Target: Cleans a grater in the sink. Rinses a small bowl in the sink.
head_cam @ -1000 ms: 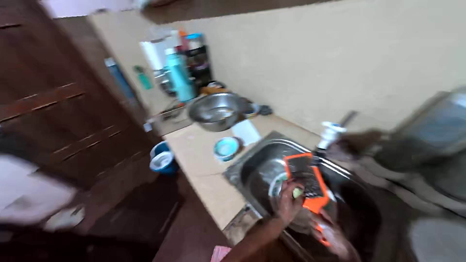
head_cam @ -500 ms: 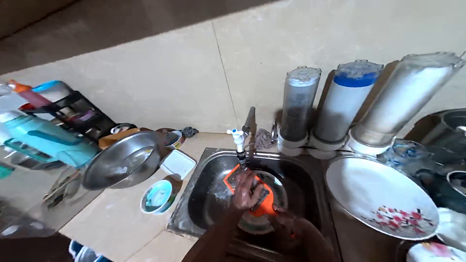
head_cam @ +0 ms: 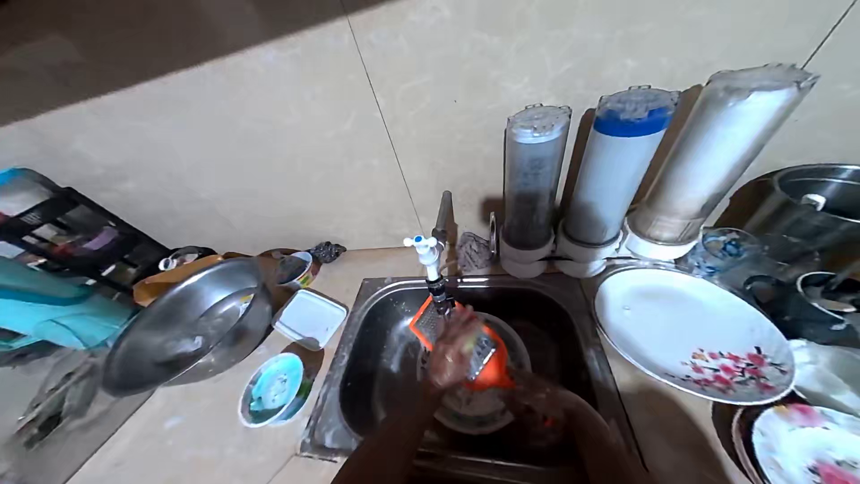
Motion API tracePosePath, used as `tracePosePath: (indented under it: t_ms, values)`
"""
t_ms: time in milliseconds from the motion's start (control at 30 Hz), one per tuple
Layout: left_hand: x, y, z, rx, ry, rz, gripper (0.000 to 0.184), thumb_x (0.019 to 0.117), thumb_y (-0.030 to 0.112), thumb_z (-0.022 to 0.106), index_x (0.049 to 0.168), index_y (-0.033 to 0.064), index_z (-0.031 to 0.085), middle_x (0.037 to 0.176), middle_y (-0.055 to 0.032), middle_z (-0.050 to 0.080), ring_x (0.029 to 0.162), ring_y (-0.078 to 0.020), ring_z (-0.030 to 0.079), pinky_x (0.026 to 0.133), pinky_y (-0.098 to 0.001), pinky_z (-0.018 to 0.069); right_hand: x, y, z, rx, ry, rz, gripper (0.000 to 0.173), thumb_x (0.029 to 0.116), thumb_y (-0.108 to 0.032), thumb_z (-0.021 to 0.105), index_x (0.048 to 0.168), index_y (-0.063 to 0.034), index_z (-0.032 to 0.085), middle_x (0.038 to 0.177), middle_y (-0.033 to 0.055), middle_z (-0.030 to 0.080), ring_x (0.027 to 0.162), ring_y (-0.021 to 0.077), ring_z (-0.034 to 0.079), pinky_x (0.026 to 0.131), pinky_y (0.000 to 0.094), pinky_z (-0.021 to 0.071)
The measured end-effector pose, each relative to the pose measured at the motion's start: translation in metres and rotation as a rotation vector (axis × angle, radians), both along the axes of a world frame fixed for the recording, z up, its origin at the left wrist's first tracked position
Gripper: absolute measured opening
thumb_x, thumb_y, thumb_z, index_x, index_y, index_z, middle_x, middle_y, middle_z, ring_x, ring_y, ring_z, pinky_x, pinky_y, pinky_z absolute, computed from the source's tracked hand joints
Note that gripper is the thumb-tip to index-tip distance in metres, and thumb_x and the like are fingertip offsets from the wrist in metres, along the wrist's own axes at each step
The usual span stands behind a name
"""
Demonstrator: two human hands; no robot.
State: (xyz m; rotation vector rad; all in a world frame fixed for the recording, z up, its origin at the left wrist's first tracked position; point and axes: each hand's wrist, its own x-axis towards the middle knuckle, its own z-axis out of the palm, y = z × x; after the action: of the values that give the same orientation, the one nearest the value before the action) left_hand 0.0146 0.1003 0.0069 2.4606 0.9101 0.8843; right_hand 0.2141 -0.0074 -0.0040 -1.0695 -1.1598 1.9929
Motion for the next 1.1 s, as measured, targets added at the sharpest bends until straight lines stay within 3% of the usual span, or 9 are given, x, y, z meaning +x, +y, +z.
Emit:
tracePosePath:
  t_ms: [100,167,267,367,433,667,833,1000,1100]
  values:
    - [0.005,0.025,0.023,-0.186,-0.077,0.456,0.046,0.0960,-0.001,0.056,0.141,-0.0119,0.052,0.151,-0.0329,0.046,0.144,-0.0462,0.042,0.123,-0.0517,0.0300,0.004,0.000,0.000,0.052,-0.069,0.042,0.011,0.1026,-0.016,0.047,0.113,-0.0151,0.049,0.064,-0.0075,0.042,0.046,0.0046,0.038,0.043,0.0215,0.0372]
    - [0.012,0.015,0.017,-0.123,-0.014,0.346,0.038,0.0952,0.000,0.058,0.132,-0.0097,0.062,0.150,-0.0311,0.048,0.143,-0.0476,0.042,0.122,-0.0537,0.0303,0.004,0.000,-0.001,0.050,-0.085,0.061,0.012,0.1030,-0.017,0.048,0.115,-0.0157,0.049,0.065,-0.0075,0.042,0.047,0.0046,0.038,0.043,0.0214,0.0364]
    - [0.016,0.006,-0.003,0.186,0.069,-0.156,0.032,0.0966,0.008,0.056,0.123,-0.0006,0.072,0.142,-0.0233,0.060,0.140,-0.0475,0.047,0.121,-0.0566,0.0336,0.006,0.002,-0.002,0.034,-0.097,0.037,0.014,0.1031,-0.015,0.047,0.117,-0.0152,0.048,0.064,-0.0074,0.042,0.046,0.0045,0.039,0.043,0.0214,0.0377]
    - [0.009,0.018,0.007,0.046,0.007,0.123,0.036,0.0918,-0.002,0.057,0.126,-0.0119,0.066,0.143,-0.0307,0.056,0.136,-0.0482,0.051,0.116,-0.0552,0.0391,0.004,0.001,0.003,0.033,-0.108,-0.009,0.020,0.1050,-0.014,0.047,0.125,-0.0125,0.047,0.067,-0.0064,0.043,0.048,0.0046,0.041,0.044,0.0213,0.0385]
    - [0.006,0.024,0.020,-0.107,0.062,0.358,0.046,0.0954,0.001,0.056,0.139,-0.0132,0.053,0.151,-0.0333,0.045,0.142,-0.0478,0.044,0.121,-0.0529,0.0323,-0.001,0.004,0.004,0.022,-0.111,-0.038,0.024,0.1051,-0.015,0.049,0.129,-0.0121,0.047,0.068,-0.0055,0.044,0.049,0.0049,0.042,0.045,0.0216,0.0391]
    - [-0.038,-0.022,-0.031,0.480,0.341,-0.323,0.034,0.0970,0.003,0.060,0.130,0.0016,0.067,0.141,-0.0157,0.063,0.138,-0.0317,0.055,0.118,-0.0469,0.0405,0.000,0.008,0.006,-0.010,-0.009,-0.285,0.023,0.1052,-0.015,0.051,0.128,-0.0122,0.045,0.065,-0.0053,0.043,0.046,0.0056,0.041,0.044,0.0216,0.0403]
    - [-0.080,0.001,-0.006,0.025,-0.008,0.268,0.047,0.0903,-0.001,0.053,0.136,-0.0143,0.056,0.148,-0.0320,0.051,0.134,-0.0449,0.055,0.113,-0.0520,0.0444,-0.018,0.013,0.001,-0.033,0.010,-0.239,0.025,0.1061,-0.015,0.049,0.130,-0.0113,0.043,0.066,-0.0052,0.042,0.048,0.0057,0.041,0.045,0.0224,0.0403]
    - [-0.045,0.001,-0.001,0.225,0.156,-0.072,0.044,0.0893,0.002,0.061,0.133,-0.0049,0.065,0.143,-0.0207,0.061,0.138,-0.0412,0.053,0.117,-0.0554,0.0390,-0.039,0.021,-0.009,-0.026,0.030,-0.116,0.021,0.1050,-0.018,0.050,0.125,-0.0140,0.047,0.065,-0.0068,0.043,0.047,0.0045,0.040,0.045,0.0213,0.0389]
    - [-0.051,0.021,0.002,0.104,0.161,0.117,0.047,0.0902,-0.006,0.059,0.137,-0.0056,0.061,0.147,-0.0243,0.055,0.141,-0.0435,0.048,0.120,-0.0535,0.0362,-0.037,0.021,-0.010,-0.015,0.027,-0.080,0.024,0.1037,-0.018,0.051,0.127,-0.0136,0.046,0.065,-0.0069,0.041,0.048,0.0051,0.040,0.045,0.0223,0.0397]
